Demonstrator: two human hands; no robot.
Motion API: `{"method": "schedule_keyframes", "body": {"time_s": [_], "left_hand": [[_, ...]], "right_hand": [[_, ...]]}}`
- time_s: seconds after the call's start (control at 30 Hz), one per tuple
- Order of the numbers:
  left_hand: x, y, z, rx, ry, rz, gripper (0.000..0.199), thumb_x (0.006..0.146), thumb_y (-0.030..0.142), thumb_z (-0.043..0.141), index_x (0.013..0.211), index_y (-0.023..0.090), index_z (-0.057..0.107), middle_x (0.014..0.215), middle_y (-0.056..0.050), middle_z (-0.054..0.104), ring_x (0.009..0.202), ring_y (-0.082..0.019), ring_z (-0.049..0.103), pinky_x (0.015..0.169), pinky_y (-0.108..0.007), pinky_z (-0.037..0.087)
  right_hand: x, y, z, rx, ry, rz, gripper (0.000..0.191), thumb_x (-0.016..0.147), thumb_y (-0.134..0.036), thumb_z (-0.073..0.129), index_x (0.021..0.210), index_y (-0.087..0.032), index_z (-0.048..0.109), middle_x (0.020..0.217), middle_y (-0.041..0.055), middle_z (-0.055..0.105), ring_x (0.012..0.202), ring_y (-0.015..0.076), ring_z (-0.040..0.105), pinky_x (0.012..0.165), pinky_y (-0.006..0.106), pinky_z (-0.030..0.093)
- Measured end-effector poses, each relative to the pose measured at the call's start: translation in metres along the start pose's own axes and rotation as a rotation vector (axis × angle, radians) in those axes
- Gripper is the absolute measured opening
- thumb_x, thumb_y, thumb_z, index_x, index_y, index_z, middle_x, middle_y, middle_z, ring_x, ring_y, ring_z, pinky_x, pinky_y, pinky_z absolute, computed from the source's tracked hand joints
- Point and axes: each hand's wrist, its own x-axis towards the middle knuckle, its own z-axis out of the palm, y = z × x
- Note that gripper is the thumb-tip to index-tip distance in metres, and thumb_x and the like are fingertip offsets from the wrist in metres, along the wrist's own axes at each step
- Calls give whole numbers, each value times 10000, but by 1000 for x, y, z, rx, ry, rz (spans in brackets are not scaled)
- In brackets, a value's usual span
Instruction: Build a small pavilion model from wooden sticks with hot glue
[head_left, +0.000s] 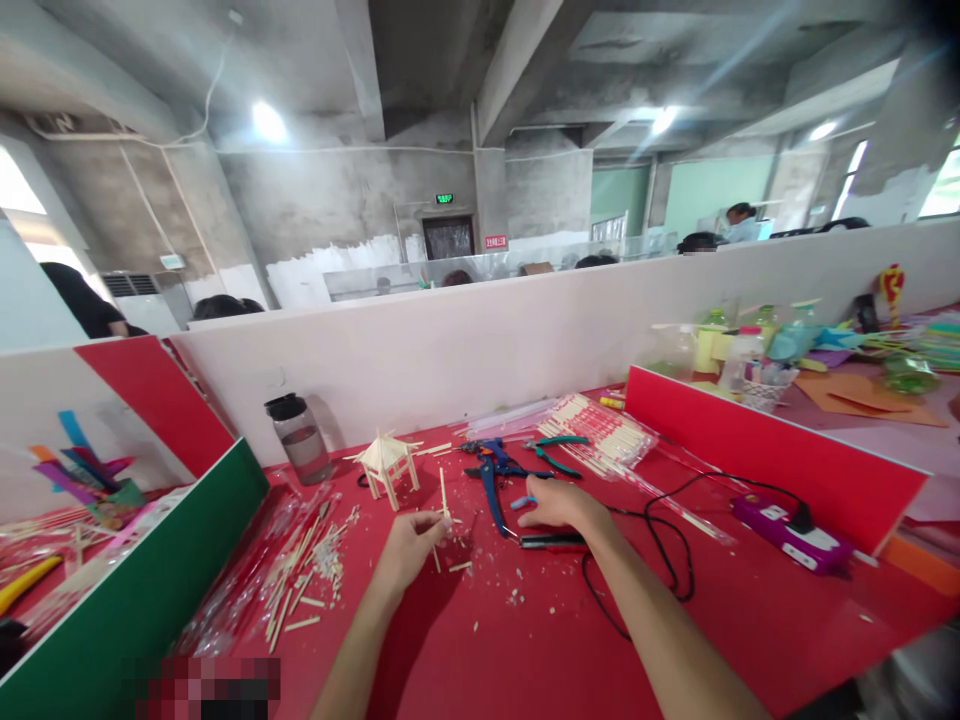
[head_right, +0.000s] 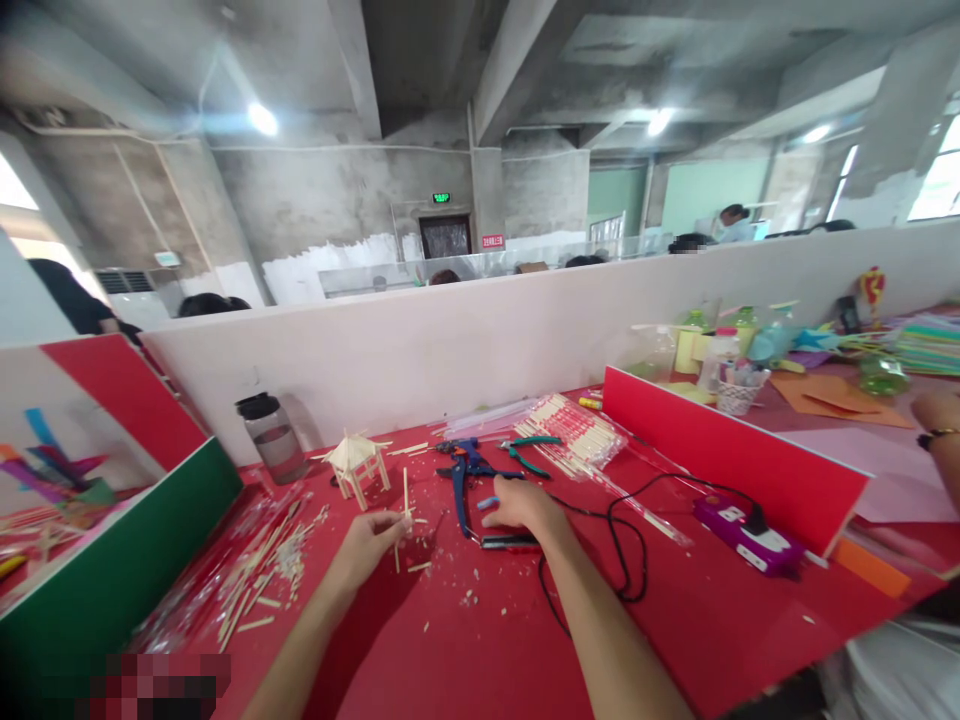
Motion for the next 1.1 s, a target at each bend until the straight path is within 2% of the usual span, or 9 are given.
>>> {"method": "schedule_keyframes", "body": {"time_s": [0.1,0.2,0.33,0.43,0.53,0.63,0.87,0.97,1.1], "left_hand": [[-1,5,0,2,2,-2,491,689,619,686,653,129,707,600,-46,672,583,-161,565,615,-263,410],[-3,8,0,-15,4,-6,510,664,637,699,642,127,706,597,-47,673,578,-157,561,616,-263,420],[-4,9,1,-33,18,-17,508,663,631,712,674,123,722,609,-49,679,574,-151,561,608,-261,412],[-4,10,1,-63,16,-27,516,649,636,723,673,120,726,594,-53,673,559,-150,555,600,-267,410],[-4,12,2,-100,17,-35,531,615,648,743,655,119,726,580,-58,667,547,-151,549,604,-276,416],[-4,12,4,-109,16,-40,527,612,646,745,645,120,725,576,-59,663,548,-153,547,608,-279,414],[-4,5,3,-103,-2,-10,474,661,590,742,686,117,740,599,-60,672,565,-153,546,622,-281,413],[-4,5,4,-104,1,-3,473,671,585,736,679,112,735,606,-64,674,568,-151,543,614,-277,407],[-5,6,5,-103,-4,-5,477,666,585,741,685,108,741,614,-73,681,580,-158,557,623,-277,410]], "right_hand": [[-9,4,-10,19,-50,44,612,699,-470,767,1190,-151,587,1157,200,680,1026,349,658,755,338,459],[-13,6,-17,95,-14,49,520,832,-411,649,1262,-150,519,1146,196,675,1024,317,657,797,341,446],[-8,-4,-16,289,209,-112,523,945,-209,419,1455,-167,312,1082,137,680,951,232,665,831,311,429],[-1,-19,-9,483,178,-273,642,939,-151,376,1546,-200,174,978,62,679,747,152,632,768,264,444],[3,-36,0,603,98,-446,540,939,-160,379,1472,-245,411,937,21,661,630,99,544,705,228,443],[4,-52,9,740,33,-534,351,959,-266,415,1180,-195,678,878,32,653,603,101,521,622,222,442],[-2,-73,17,1389,-107,-504,344,843,-343,603,1165,-230,562,1003,62,668,795,162,639,714,279,512],[-5,-77,17,1463,-107,-531,350,794,-360,682,1098,-237,561,916,39,680,741,153,631,639,247,485],[-3,-81,21,1411,-63,-495,390,897,-555,536,1059,-207,602,633,-18,603,491,109,503,459,205,365]]}}
